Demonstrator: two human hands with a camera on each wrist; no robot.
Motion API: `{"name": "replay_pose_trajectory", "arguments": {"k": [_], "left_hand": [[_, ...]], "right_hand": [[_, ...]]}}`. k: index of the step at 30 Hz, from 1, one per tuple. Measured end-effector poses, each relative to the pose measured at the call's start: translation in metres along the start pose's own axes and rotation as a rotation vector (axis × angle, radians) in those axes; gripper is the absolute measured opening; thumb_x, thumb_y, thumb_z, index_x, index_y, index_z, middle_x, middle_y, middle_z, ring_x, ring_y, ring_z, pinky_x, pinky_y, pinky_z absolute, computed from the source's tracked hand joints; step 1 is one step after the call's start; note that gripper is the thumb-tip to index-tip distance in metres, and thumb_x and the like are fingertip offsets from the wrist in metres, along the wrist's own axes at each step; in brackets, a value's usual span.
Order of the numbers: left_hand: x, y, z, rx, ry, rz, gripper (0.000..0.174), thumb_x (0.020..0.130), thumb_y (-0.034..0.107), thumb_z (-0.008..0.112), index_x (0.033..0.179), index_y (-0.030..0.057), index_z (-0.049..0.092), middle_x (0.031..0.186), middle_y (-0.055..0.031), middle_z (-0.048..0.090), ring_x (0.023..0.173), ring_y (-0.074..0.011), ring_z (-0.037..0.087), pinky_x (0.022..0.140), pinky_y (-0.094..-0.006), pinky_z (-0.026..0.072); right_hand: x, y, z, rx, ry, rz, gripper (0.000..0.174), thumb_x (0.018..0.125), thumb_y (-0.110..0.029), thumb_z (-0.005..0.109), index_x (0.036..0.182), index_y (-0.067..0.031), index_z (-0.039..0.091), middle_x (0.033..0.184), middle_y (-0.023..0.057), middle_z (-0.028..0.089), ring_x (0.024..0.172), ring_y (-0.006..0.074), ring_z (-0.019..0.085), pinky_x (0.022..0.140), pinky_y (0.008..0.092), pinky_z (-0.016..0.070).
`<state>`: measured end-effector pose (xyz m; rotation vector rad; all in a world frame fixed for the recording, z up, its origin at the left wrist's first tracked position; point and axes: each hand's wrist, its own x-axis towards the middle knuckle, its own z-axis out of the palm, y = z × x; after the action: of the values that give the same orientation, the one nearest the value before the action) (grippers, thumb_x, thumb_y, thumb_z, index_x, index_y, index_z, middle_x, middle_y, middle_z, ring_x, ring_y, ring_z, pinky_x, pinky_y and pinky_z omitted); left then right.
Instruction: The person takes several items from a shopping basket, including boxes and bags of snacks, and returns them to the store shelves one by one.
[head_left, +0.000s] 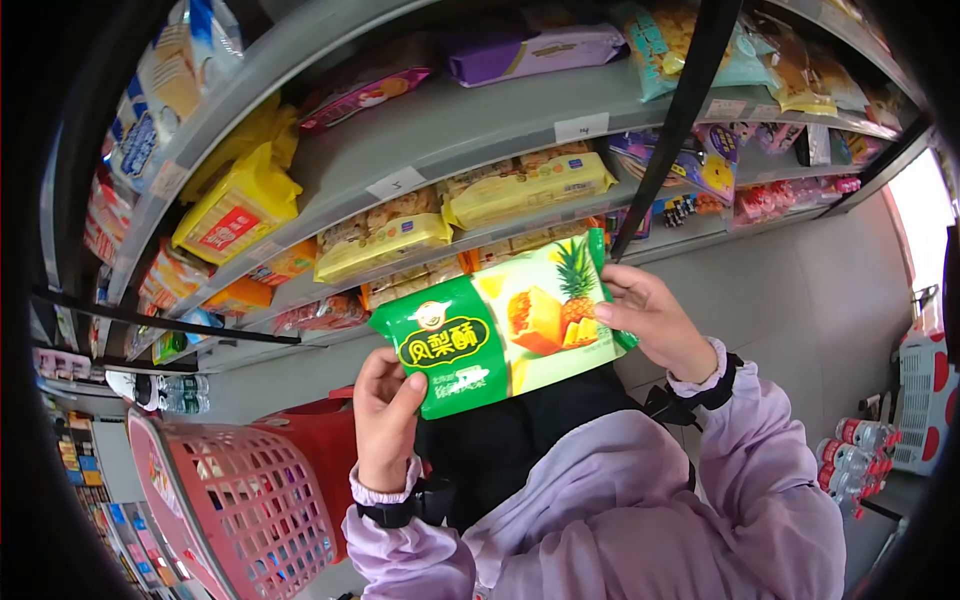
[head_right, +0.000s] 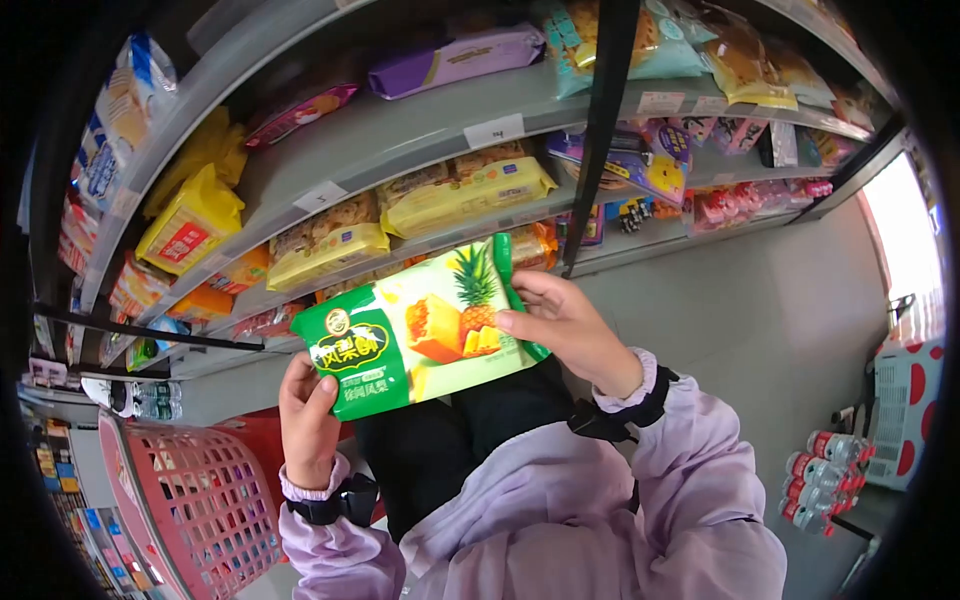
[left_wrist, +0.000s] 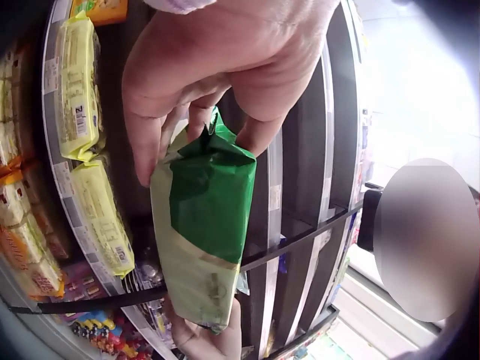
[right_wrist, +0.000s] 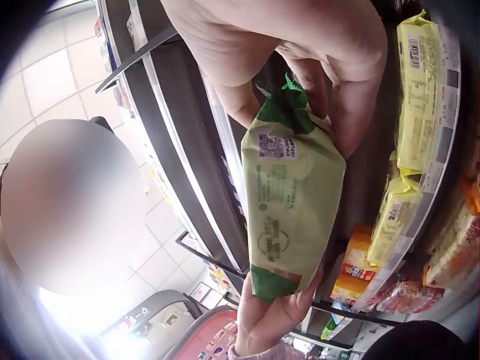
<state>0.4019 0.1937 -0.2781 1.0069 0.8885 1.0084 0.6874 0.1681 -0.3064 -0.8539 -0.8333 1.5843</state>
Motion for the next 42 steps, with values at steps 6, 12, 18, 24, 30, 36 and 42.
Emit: {"name": "replay_pose_trajectory", "arguments": {"k": [6,12,18,24,30,36,42], "left_hand": [[-0.008,-0.007,-0.014,0.104,0.089,-0.047,0.019,0.081,0.002,0.056,0.099,0.0003,0.048,0.093,-0.0060,0.058,0.083,-0.0099,0.055,0.074,-0.0225,0.0427],[-0.021,-0.009,-0.029,0.233,0.173,-0.093,0.020,0.080,0.009,0.058,0.096,0.0003,0.049,0.089,-0.0036,0.057,0.081,-0.0087,0.053,0.074,-0.0224,0.0407],[-0.027,-0.009,-0.033,0.243,0.222,-0.073,0.020,0.080,0.008,0.057,0.096,-0.0001,0.048,0.090,-0.0041,0.057,0.082,-0.0098,0.052,0.076,-0.0231,0.0406],[-0.026,-0.009,-0.044,0.244,0.224,-0.036,0.021,0.079,0.006,0.058,0.097,0.0005,0.050,0.090,-0.0036,0.056,0.082,-0.0098,0.053,0.074,-0.0219,0.0402],[-0.008,-0.001,-0.045,0.172,0.139,0.012,0.019,0.082,0.003,0.057,0.099,0.0002,0.052,0.094,-0.0036,0.058,0.082,-0.0074,0.053,0.070,-0.0203,0.0413],[-0.001,0.032,-0.034,-0.061,0.068,-0.109,0.021,0.082,0.003,0.058,0.101,-0.0012,0.052,0.098,-0.0040,0.058,0.092,-0.0088,0.053,0.080,-0.0214,0.0410],[-0.036,0.076,-0.003,-0.094,0.010,-0.202,0.020,0.085,0.005,0.055,0.103,-0.0005,0.051,0.100,-0.0028,0.058,0.090,-0.0070,0.053,0.077,-0.0202,0.0408]], "right_hand": [[0.001,0.025,0.002,0.049,0.018,0.098,0.037,0.083,-0.013,0.059,0.113,0.0052,0.048,0.103,0.0065,0.057,0.092,0.0091,0.053,0.082,0.0235,0.0417],[0.005,0.053,0.004,0.079,-0.066,0.218,0.036,0.085,-0.010,0.055,0.115,0.0070,0.044,0.108,0.0082,0.054,0.100,0.0118,0.049,0.087,0.0256,0.0384],[0.013,0.064,0.009,0.086,-0.108,0.248,0.035,0.085,-0.011,0.055,0.113,0.0064,0.045,0.106,0.0068,0.053,0.098,0.0105,0.048,0.085,0.0253,0.0392],[0.023,0.059,0.013,0.005,-0.124,0.241,0.032,0.086,-0.011,0.055,0.112,0.0056,0.045,0.104,0.0061,0.053,0.097,0.0102,0.049,0.084,0.0251,0.0395],[0.027,0.033,0.029,0.049,0.054,0.169,0.039,0.083,-0.008,0.059,0.117,0.0030,0.045,0.108,0.0067,0.054,0.099,0.0109,0.049,0.085,0.0250,0.0397],[0.009,-0.020,0.055,0.011,0.148,0.158,0.039,0.080,-0.001,0.058,0.116,0.0041,0.045,0.111,0.0079,0.053,0.103,0.0138,0.049,0.089,0.0265,0.0385],[-0.032,-0.096,0.094,0.054,0.187,0.349,0.036,0.081,0.000,0.055,0.115,0.0028,0.045,0.112,0.0094,0.053,0.102,0.0151,0.051,0.088,0.0271,0.0408]]}}
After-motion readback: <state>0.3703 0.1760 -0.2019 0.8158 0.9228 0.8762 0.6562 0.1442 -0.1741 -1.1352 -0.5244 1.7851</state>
